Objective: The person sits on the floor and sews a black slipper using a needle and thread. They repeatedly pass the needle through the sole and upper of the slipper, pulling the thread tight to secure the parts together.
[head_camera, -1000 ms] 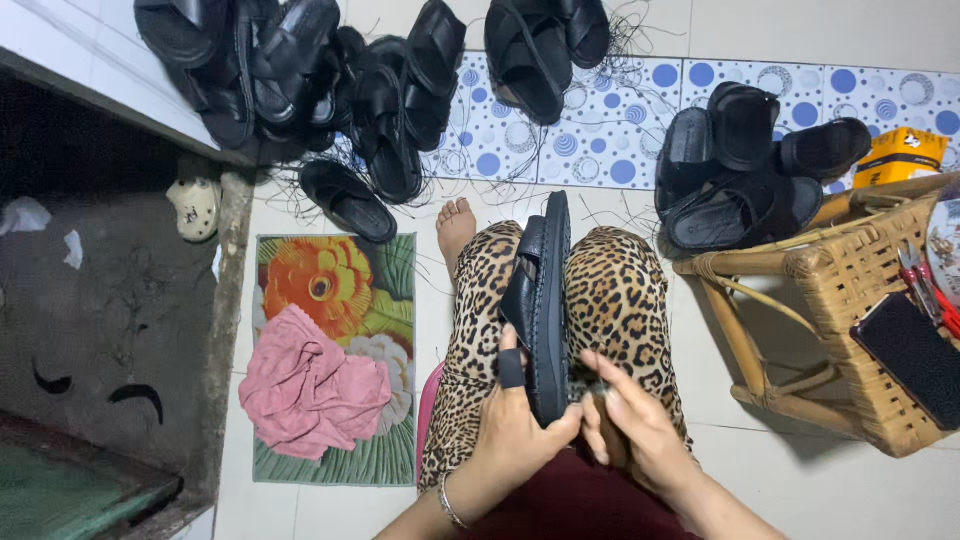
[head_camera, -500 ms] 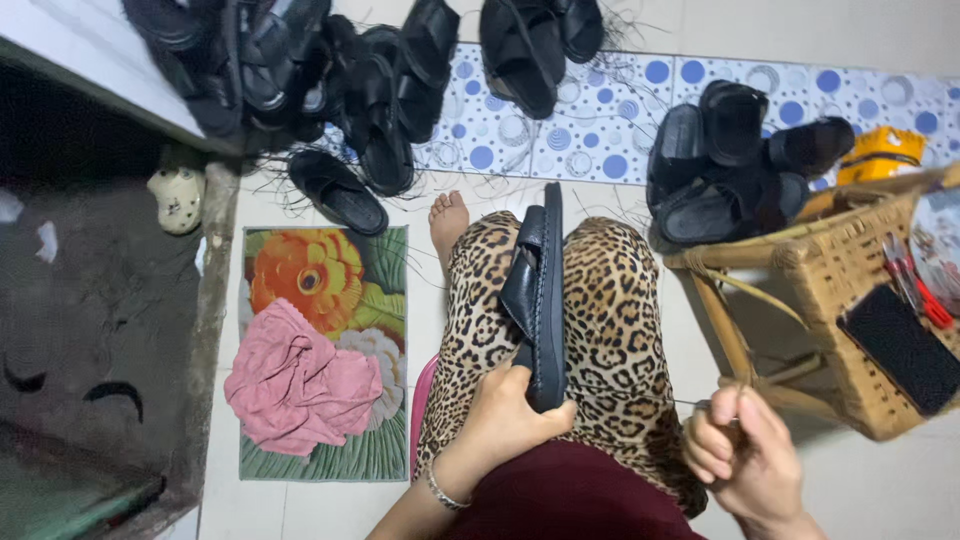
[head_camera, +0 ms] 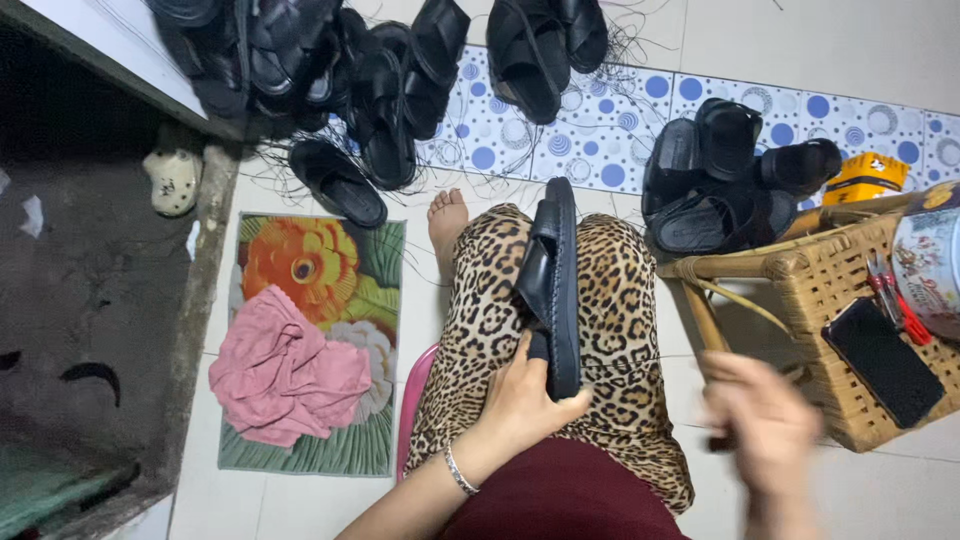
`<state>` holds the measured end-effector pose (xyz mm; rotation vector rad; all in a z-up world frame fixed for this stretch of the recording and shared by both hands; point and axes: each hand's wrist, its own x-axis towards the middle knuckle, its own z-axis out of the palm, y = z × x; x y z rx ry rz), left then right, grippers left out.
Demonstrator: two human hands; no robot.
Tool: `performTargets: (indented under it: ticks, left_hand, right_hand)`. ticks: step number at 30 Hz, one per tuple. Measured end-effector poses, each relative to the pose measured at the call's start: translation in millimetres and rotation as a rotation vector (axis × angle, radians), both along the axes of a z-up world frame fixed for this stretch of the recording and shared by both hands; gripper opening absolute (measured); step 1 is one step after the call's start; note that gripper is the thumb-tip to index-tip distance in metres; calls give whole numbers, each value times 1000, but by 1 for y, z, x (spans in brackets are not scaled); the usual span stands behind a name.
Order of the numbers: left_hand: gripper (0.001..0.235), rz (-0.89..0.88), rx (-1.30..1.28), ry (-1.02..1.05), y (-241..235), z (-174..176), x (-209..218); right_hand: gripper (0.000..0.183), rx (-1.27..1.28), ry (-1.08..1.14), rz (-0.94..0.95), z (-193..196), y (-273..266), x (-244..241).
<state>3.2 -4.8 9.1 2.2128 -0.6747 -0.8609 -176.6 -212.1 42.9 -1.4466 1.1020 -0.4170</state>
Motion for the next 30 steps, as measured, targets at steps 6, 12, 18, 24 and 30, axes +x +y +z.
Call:
performTargets:
  ticks: [6, 12, 18, 24, 30]
  left_hand:
    - [54, -28, -10, -23, -1, 4, 4]
    - [57, -36, -95, -232, -3, -26, -7]
    - [42, -5, -246, -354, -1, -15, -2]
    - [55, -43, -144, -86, 1, -2, 4]
    - [95, -130, -84, -28, 9, -27, 7]
  right_hand:
    - [23, -91, 155, 883, -49, 33, 44]
    - [37, -207, -313, 848, -16, 35, 54]
    - [49, 260, -699, 407, 14, 80, 65]
    - [47, 197, -621, 456, 43, 77, 41]
    - [31, -364, -194, 597, 30, 18, 27]
